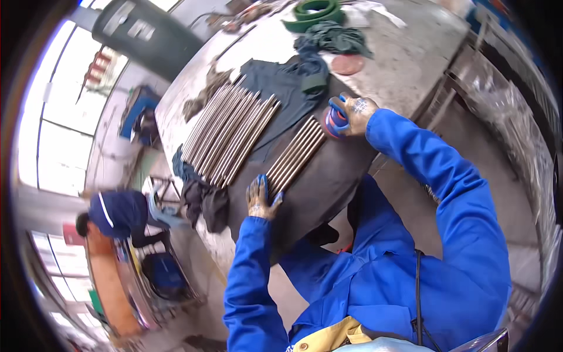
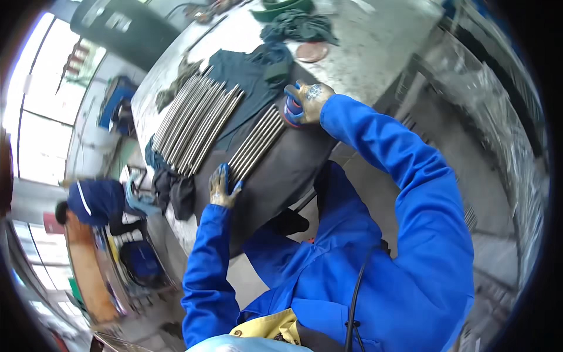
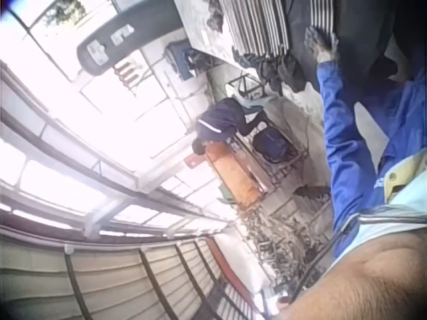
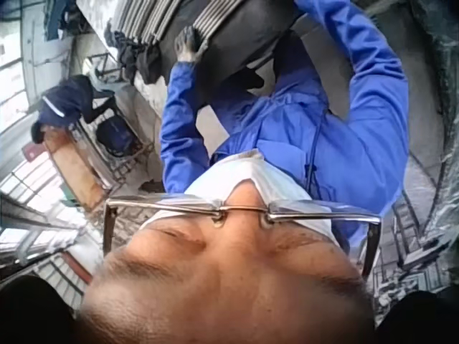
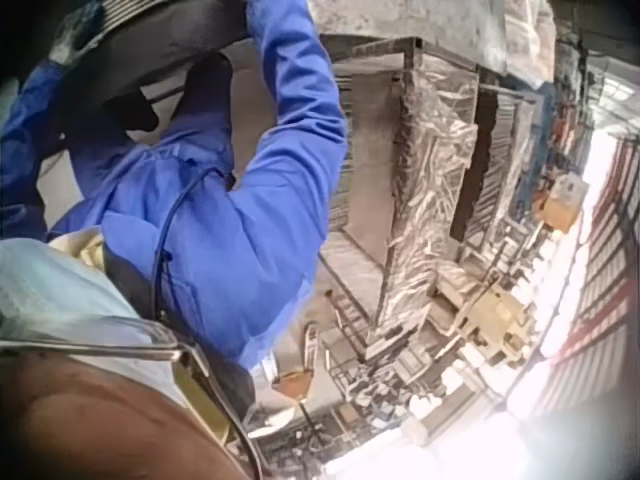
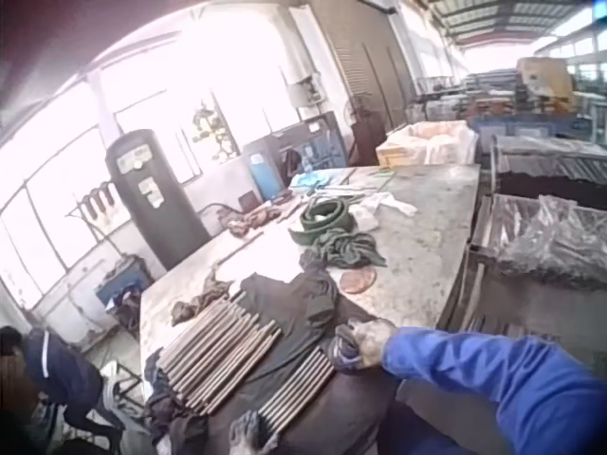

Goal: Sanding metal rods using an orbital sander and a manual sanding pad on a workbench.

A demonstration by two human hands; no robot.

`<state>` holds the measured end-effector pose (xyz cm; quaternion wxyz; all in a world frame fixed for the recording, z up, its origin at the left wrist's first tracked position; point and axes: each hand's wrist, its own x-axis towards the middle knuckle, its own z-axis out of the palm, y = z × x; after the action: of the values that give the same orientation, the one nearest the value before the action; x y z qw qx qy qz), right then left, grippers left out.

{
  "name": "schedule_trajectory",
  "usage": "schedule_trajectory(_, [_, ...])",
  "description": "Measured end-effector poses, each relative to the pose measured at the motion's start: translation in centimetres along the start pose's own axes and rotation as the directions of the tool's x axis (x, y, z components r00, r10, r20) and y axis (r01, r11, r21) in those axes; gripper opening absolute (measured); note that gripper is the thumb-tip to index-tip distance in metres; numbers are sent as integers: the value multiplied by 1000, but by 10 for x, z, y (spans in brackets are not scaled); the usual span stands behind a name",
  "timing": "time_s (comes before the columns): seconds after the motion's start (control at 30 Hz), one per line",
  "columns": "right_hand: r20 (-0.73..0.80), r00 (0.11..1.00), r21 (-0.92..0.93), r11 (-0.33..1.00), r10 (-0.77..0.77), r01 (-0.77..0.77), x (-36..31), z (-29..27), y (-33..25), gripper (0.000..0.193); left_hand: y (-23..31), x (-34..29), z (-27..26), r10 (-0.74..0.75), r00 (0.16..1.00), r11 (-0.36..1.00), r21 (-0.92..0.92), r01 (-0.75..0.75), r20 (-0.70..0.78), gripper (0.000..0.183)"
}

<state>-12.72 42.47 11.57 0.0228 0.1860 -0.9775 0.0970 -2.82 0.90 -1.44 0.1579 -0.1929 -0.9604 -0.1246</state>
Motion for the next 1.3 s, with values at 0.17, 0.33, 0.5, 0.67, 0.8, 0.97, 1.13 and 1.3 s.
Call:
schedule_trajectory(0.17, [-101,992,86,994,73,-64,-57,-3,35,71,36,36,16,91,993,995,23,-93,77,86])
schedule_trajectory(0.33, [-312,950,104,994,-3,38,-84,21,64,67,57,62,22,-10,993,998,62,3,116,88])
schedule_trajectory(0.5, [-185,948,726,614,-261,310,-71,24,86,37,66,49,25,26,984,1000,0,-26,178,93])
schedule_trajectory(0.67, [-347,935,138,982,-74,129,-42,20,15,70,30,36,30,228,966,957,213,-199,-120,87])
schedule_trajectory(0.8, [-148,988,197,980,34,-5,-63,-10,19,81,74,60,43,275,944,952,190,-240,-184,85])
schedule_trajectory(0.97, [-125,986,207,969,-111,136,-40,-13,-35,67,10,31,21,247,968,967,66,-244,-41,82])
schedule_trajectory(1.13, [-131,987,531,834,-95,151,-55,12,2,51,14,-13,-21,-95,995,989,-108,98,32,72])
schedule_trajectory(1.3, [-330,930,351,895,-159,277,-58,15,-3,64,-27,-76,19,-384,872,893,-360,269,-303,55])
